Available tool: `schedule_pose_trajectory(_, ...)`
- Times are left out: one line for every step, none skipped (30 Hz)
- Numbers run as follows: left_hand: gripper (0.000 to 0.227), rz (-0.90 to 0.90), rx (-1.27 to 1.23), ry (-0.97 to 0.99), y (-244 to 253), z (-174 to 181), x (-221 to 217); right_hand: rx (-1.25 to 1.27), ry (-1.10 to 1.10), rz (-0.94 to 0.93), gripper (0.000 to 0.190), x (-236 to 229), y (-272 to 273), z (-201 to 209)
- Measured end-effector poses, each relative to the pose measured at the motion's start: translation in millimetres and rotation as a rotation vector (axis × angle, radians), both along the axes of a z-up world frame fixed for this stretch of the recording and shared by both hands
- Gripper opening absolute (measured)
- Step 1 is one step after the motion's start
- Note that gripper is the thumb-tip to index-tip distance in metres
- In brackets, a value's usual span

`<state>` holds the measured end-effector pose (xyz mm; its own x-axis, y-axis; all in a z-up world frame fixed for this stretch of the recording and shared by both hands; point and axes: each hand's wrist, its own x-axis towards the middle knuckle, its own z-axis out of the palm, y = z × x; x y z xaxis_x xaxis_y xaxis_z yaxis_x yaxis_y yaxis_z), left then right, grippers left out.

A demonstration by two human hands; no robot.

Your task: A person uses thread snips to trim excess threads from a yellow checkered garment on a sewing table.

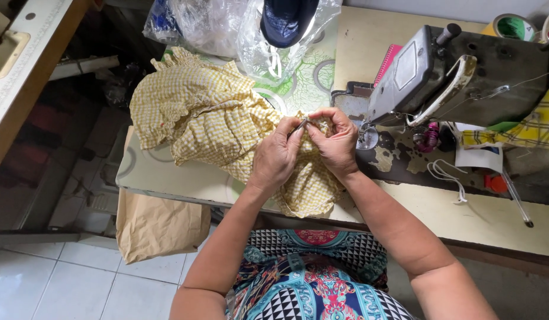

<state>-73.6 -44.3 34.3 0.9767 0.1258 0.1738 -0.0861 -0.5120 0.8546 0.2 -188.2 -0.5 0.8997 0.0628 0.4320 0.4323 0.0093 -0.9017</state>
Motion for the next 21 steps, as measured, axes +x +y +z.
schedule_pose_trajectory(0.019, 0.003, 0.001, 0.0, 0.3, 0.9, -1.3, 0.001, 0.0, 0.003, 0.025, -1.9, -0.1, 1.8)
schedule_pose_trajectory(0.018, -0.002, -0.025, -0.011, 0.5, 1.7, -2.7, -0.01, 0.005, 0.0, 0.025, -3.9, -0.5, 3.6)
schedule_pose_trajectory(0.018, -0.006, -0.05, -0.022, 0.7, 2.5, -4.0, -0.021, 0.009, -0.003, 0.025, -5.9, -0.8, 5.4)
schedule_pose_trajectory(0.018, -0.005, -0.05, -0.022, 1.0, 1.7, -4.5, -0.021, 0.01, -0.002, 0.025, -6.2, -0.9, 5.2)
schedule_pose_trajectory(0.017, -0.007, -0.055, -0.032, 1.2, 0.9, -4.9, -0.026, 0.012, 0.002, 0.025, -6.4, -1.1, 5.1)
schedule_pose_trajectory(0.017, -0.011, -0.06, -0.043, 1.2, 0.1, -4.9, -0.032, 0.013, 0.006, 0.025, -6.4, -1.5, 5.1)
schedule_pose_trajectory(0.017, -0.01, -0.06, -0.044, 1.1, -3.1, -4.6, -0.031, 0.013, 0.006, 0.025, -6.5, -1.9, 4.1)
schedule_pose_trajectory(0.016, -0.005, -0.075, -0.049, 1.0, -5.9, -3.8, -0.017, 0.033, 0.02, 0.025, -6.2, -2.4, 3.4)
schedule_pose_trajectory(0.016, 0.001, -0.091, -0.055, 1.0, -8.8, -3.0, -0.003, 0.054, 0.034, 0.026, -5.9, -2.7, 2.8)
schedule_pose_trajectory(0.016, 0.001, -0.09, -0.056, 1.3, -8.5, -3.2, -0.003, 0.053, 0.034, 0.026, -4.9, -2.3, 2.5)
schedule_pose_trajectory(0.016, -0.006, -0.09, -0.055, 1.7, -8.2, -3.4, 0.028, 0.088, 0.052, 0.026, -3.8, -1.7, 2.1)
schedule_pose_trajectory(0.016, -0.013, -0.09, -0.055, 2.1, -8.0, -3.3, 0.058, 0.123, 0.07, 0.027, -2.4, -1.3, 1.8)
schedule_pose_trajectory(0.016, -0.013, -0.09, -0.056, 4.7, -7.2, -4.5, 0.058, 0.122, 0.07, 0.027, -1.5, -1.5, 2.8)
schedule_pose_trajectory(0.018, -0.051, -0.127, -0.037, 7.4, -6.3, -5.5, 0.131, 0.202, 0.125, 0.029, -0.4, -1.8, 3.9)
schedule_pose_trajectory(0.02, -0.09, -0.164, -0.019, 10.0, -5.4, -6.3, 0.205, 0.283, 0.179, 0.031, 0.8, -2.2, 5.1)
schedule_pose_trajectory(0.02, -0.092, -0.162, -0.02, 11.6, -4.5, -6.3, 0.207, 0.282, 0.178, 0.031, 0.6, -2.6, 6.0)
schedule_pose_trajectory(0.023, -0.101, -0.251, -0.033, 13.2, -3.7, -6.0, 0.238, 0.318, 0.202, 0.032, 0.5, -3.0, 6.9)
schedule_pose_trajectory(0.027, -0.109, -0.34, -0.043, 15.1, -3.2, -6.8, 0.272, 0.356, 0.227, 0.033, -0.7, -3.0, 7.1)
schedule_pose_trajectory(0.027, -0.11, -0.337, -0.04, 16.1, 1.6, -4.7, 0.275, 0.358, 0.226, 0.033, 0.2, -3.4, 7.5)
schedule_pose_trajectory(0.028, -0.099, -0.326, -0.119, 16.8, 5.9, -3.2, 0.276, 0.361, 0.239, 0.034, 0.7, -4.0, 7.5)
schedule_pose_trajectory(0.03, -0.087, -0.315, -0.199, 17.7, 10.2, -2.0, 0.278, 0.364, 0.252, 0.035, 0.9, -4.3, 7.5)
